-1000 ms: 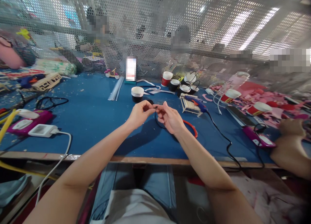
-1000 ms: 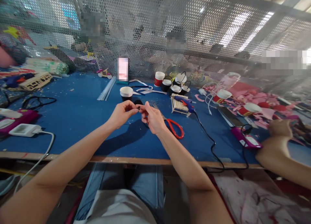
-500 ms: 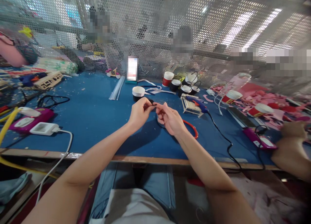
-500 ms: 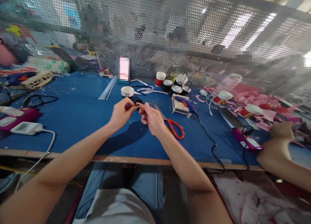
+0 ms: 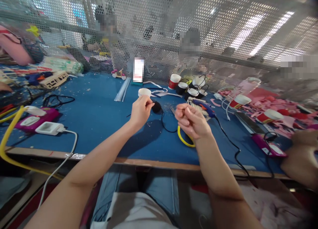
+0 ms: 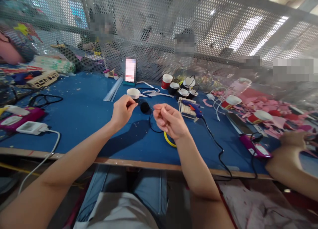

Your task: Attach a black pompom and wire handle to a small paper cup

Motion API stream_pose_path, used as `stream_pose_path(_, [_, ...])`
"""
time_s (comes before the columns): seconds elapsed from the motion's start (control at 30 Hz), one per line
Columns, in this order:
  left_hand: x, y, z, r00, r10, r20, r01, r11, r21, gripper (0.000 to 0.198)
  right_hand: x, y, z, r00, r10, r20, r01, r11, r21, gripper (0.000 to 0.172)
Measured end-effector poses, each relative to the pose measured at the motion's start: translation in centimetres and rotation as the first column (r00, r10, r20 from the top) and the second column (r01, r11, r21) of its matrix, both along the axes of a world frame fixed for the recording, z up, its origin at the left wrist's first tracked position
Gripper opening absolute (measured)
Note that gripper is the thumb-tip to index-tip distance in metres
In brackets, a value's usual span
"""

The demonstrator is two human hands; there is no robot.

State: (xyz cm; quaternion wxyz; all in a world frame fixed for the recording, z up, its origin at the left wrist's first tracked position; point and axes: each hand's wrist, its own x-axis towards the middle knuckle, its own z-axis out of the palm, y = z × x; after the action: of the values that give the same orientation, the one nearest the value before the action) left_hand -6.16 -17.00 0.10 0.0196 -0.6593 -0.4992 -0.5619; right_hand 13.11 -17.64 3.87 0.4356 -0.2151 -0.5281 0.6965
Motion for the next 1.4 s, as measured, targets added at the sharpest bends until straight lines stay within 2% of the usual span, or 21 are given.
stream_pose_path(0.1, [0.1, 0.0, 0.0, 0.999, -0.044, -0.001, 0.044, 0.998, -0.045, 0.014, -0.1, 1.0, -0.9, 0.983, -0.154, 0.102, 0.149, 0.987, 0.051, 0.023])
stream_pose_path(0.2, [0.4, -0.3, 0.0, 0.995, -0.101, -0.017, 0.1, 0.993, -0.064, 0.009, -0.8, 1.7, -2.1, 0.939, -0.234, 0.25, 0.205, 0.969, 0.138, 0.031])
stream_pose_path(0.33, [0.7, -0.7, 0.1, 0.987, -0.157, -0.02, 0.155, 0.986, -0.061, 0.007, -1.5, 1.8, -2.8, 0.854, -0.368, 0.367, 0.298, 0.926, 0.233, 0.047])
stream_pose_path(0.43, [0.8, -0.8, 0.1, 0.981, -0.187, -0.044, 0.186, 0.982, -0.037, 0.005, -1.5, 2.1, -3.0, 0.861, -0.345, 0.373, 0.256, 0.929, 0.268, 0.035])
stream_pose_path(0.5, [0.9, -0.9, 0.0, 0.975, -0.209, -0.076, 0.207, 0.978, -0.026, 0.005, -1.4, 2.3, -3.0, 0.878, -0.332, 0.345, 0.247, 0.931, 0.269, 0.035])
stream_pose_path(0.57, [1.1, -1.0, 0.0, 0.969, -0.223, -0.111, 0.223, 0.975, -0.016, 0.006, -1.4, 2.4, -3.2, 0.853, -0.379, 0.359, 0.295, 0.917, 0.268, 0.037])
stream_pose_path(0.67, [1.4, -1.1, -0.1, 0.96, -0.232, -0.158, 0.236, 0.972, 0.011, 0.007, -1.4, 2.3, -3.2, 0.766, -0.437, 0.472, 0.33, 0.897, 0.295, 0.058])
stream_pose_path(0.77, [1.6, -1.2, -0.2, 0.946, -0.24, -0.218, 0.254, 0.967, 0.035, 0.011, -1.6, 2.1, -3.1, 0.716, -0.404, 0.569, 0.277, 0.913, 0.3, 0.07])
stream_pose_path(0.93, [1.7, -1.3, -0.3, 0.908, -0.224, -0.354, 0.234, 0.972, -0.014, 0.018, -1.7, 2.0, -3.2, 0.735, -0.349, 0.581, 0.174, 0.926, 0.336, 0.053])
stream_pose_path(1.07, [1.4, -1.2, -0.2, 0.882, -0.128, -0.455, 0.103, 0.992, -0.079, 0.019, -1.4, 2.4, -3.6, 0.711, -0.403, 0.577, 0.133, 0.882, 0.452, 0.045])
stream_pose_path(1.17, [1.1, -1.1, -0.2, 0.831, -0.051, -0.554, -0.025, 0.991, -0.129, 0.025, -1.1, 2.7, -3.8, 0.683, -0.461, 0.567, 0.121, 0.836, 0.535, 0.039])
stream_pose_path(1.27, [1.0, -0.9, -0.3, 0.802, -0.101, -0.588, -0.045, 0.973, -0.227, 0.026, -1.0, 2.8, -3.8, 0.669, -0.52, 0.531, 0.131, 0.786, 0.605, 0.034])
stream_pose_path(1.33, [1.0, -0.8, -0.4, 0.808, -0.151, -0.57, -0.018, 0.96, -0.28, 0.024, -1.0, 2.9, -3.7, 0.696, -0.505, 0.51, 0.146, 0.796, 0.587, 0.031])
stream_pose_path(1.4, [1.1, -0.7, -0.4, 0.827, -0.171, -0.536, 0.008, 0.956, -0.292, 0.023, -0.9, 2.9, -3.6, 0.744, -0.437, 0.506, 0.15, 0.846, 0.511, 0.034])
